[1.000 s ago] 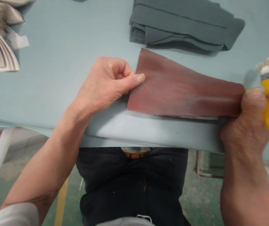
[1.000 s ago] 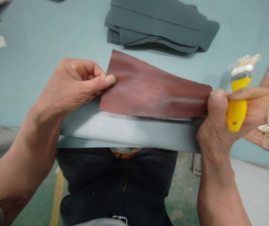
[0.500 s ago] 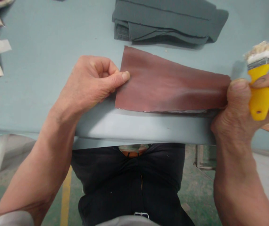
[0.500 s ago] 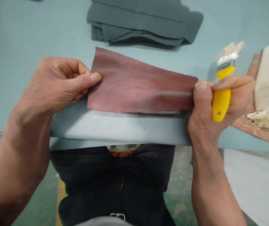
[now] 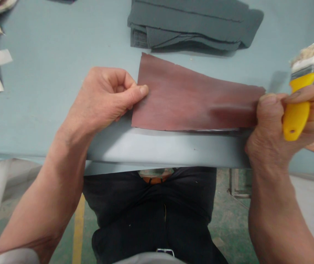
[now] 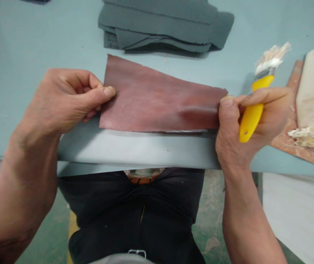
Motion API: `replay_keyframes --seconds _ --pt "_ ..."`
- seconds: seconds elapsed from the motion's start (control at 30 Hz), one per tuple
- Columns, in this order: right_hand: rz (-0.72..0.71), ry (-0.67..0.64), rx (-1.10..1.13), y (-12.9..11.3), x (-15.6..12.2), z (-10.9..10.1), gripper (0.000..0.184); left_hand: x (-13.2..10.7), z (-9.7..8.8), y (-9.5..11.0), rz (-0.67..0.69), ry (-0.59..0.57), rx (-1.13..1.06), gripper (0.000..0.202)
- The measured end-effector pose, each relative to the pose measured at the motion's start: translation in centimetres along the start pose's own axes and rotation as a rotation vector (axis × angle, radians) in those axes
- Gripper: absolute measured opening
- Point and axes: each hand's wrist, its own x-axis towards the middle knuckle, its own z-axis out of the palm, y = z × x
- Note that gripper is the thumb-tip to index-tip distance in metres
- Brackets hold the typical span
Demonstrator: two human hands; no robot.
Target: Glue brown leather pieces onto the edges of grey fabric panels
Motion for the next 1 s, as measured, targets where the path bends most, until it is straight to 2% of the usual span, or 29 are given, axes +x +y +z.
replay_keyframes --seconds 0.13,0.3,0.5,0.7,0.83,1.0 --pt "-0.058 0.01 -0.117 0.1 0.0 0.0 0.037 -0.1 0.1 0.0 0.007 0.011 0.019 0.031" --pt "-0.19 -0.032 -0.258 0.5 -0.2 -0.1 0.028 -0.2 0.2 0.2 0.035 0.016 -0.002 0.029" --pt "-0.072 -0.038 -0.238 -1.1 0.0 0.2 0.02 -0.1 0.0 0.4 -0.008 0.024 0.095 0.033" --pt "-0.004 -0.054 -0.224 -1.5 0.0 0.4 0.029 -0.4 0.0 0.5 -0.092 0.133 0.26 0.038" --pt "0.018 -0.091 -0.203 -1.2 0.0 0.0 0.03 -0.7 0.3 0.5 -0.061 0.176 0.265 0.038" --pt "0.064 -0.144 -0.102 -1.0 -0.1 -0.4 0.027 -0.4 0.2 -0.3 -0.03 0.147 0.329 0.043"
